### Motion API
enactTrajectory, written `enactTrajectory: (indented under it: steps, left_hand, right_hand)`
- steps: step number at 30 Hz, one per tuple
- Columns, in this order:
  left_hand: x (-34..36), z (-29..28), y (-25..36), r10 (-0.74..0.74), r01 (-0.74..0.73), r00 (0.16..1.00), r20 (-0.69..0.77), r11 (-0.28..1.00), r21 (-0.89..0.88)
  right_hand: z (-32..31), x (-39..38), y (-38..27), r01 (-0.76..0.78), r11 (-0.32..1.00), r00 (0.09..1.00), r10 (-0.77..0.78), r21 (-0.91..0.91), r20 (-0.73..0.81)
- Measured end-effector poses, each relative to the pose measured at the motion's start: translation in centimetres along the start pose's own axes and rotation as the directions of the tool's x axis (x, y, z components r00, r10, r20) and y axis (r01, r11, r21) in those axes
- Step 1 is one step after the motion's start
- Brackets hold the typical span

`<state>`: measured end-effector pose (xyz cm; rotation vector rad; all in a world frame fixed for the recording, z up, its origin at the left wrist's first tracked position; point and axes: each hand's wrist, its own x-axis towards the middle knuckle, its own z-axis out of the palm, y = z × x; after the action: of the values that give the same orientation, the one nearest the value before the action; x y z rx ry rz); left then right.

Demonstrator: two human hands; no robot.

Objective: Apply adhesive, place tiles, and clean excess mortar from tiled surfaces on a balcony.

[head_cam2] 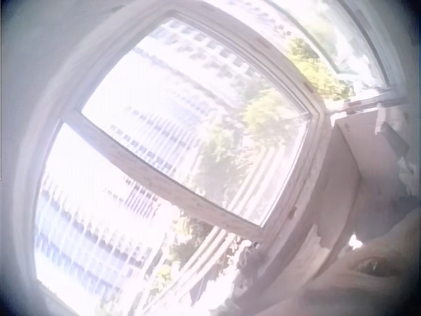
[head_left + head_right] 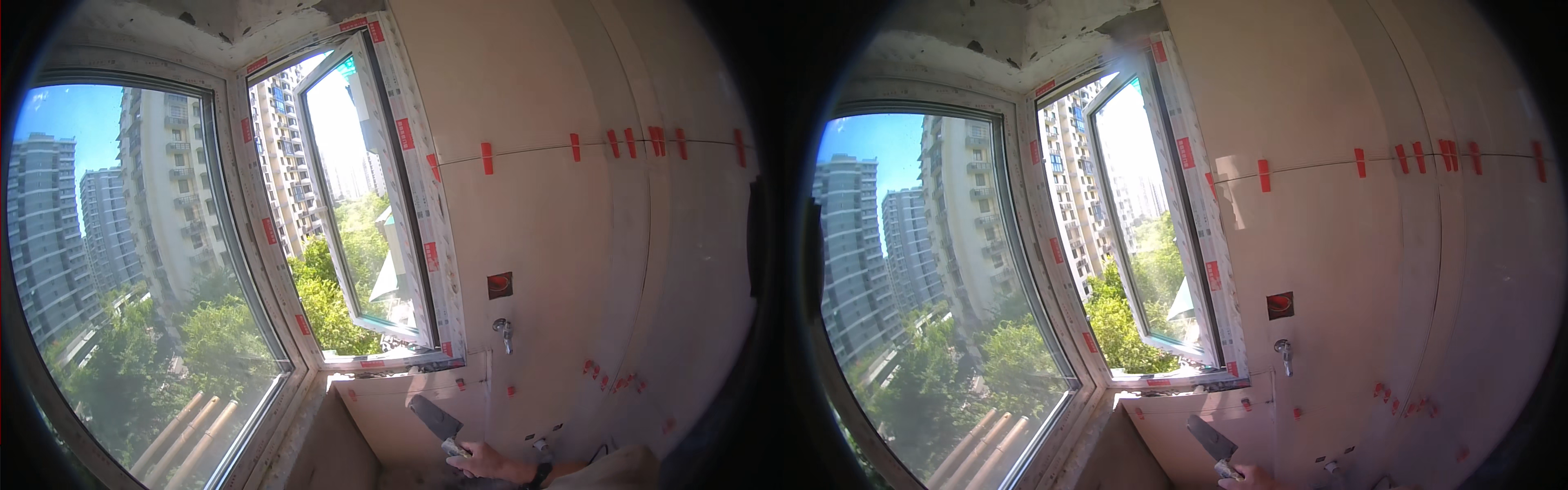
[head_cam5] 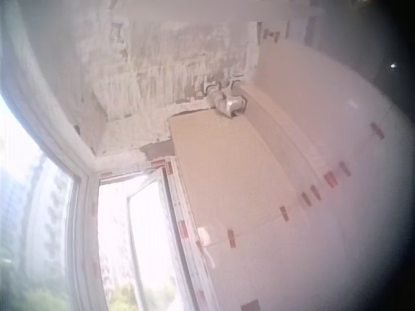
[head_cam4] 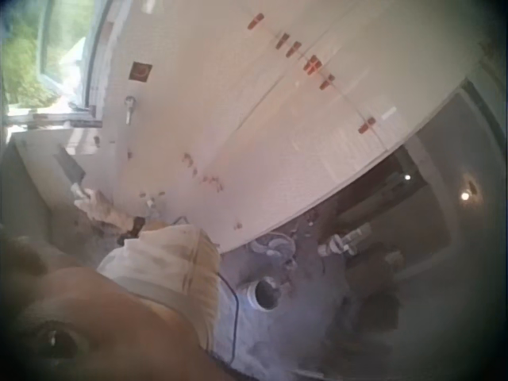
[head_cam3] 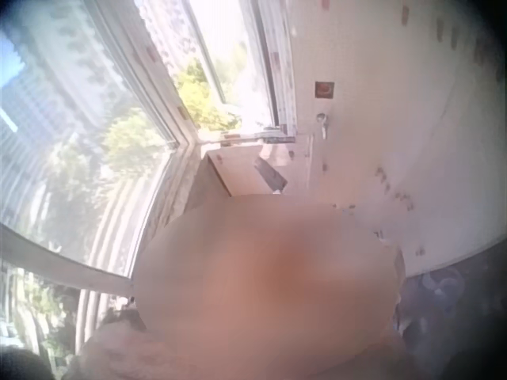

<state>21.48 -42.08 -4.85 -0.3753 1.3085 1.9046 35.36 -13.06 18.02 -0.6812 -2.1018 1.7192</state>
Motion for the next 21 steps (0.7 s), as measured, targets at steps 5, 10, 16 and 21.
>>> enactTrajectory:
  steps: [5, 10, 16, 21]
  left_hand:
    - [-2.5, 0.8, -1.7, 0.054, -0.056, 0.995, -0.084, 0.998, -0.022]
    - [-7.3, 2.2, -7.5, 0.089, -0.122, 0.963, -0.254, 0.985, -0.119]
    - [-9.9, 6.5, -11.3, 0.037, -0.143, 0.905, -0.425, 0.965, -0.220]
    - [-15.5, 7.0, -12.6, 0.006, -0.255, 0.771, -0.636, 0.919, -0.301]
  right_hand:
    - [-2.4, 1.3, 2.9, 0.120, 0.991, 0.990, -0.115, -0.057, 0.080]
    - [-4.7, 1.5, 4.9, 0.107, 0.994, 0.992, -0.104, -0.027, 0.075]
    - [-6.2, 3.3, 10.5, -0.273, 0.959, 0.935, 0.245, 0.080, 0.257]
    - [-5.0, 2.6, 16.6, -0.538, 0.843, 0.765, 0.484, 0.010, 0.426]
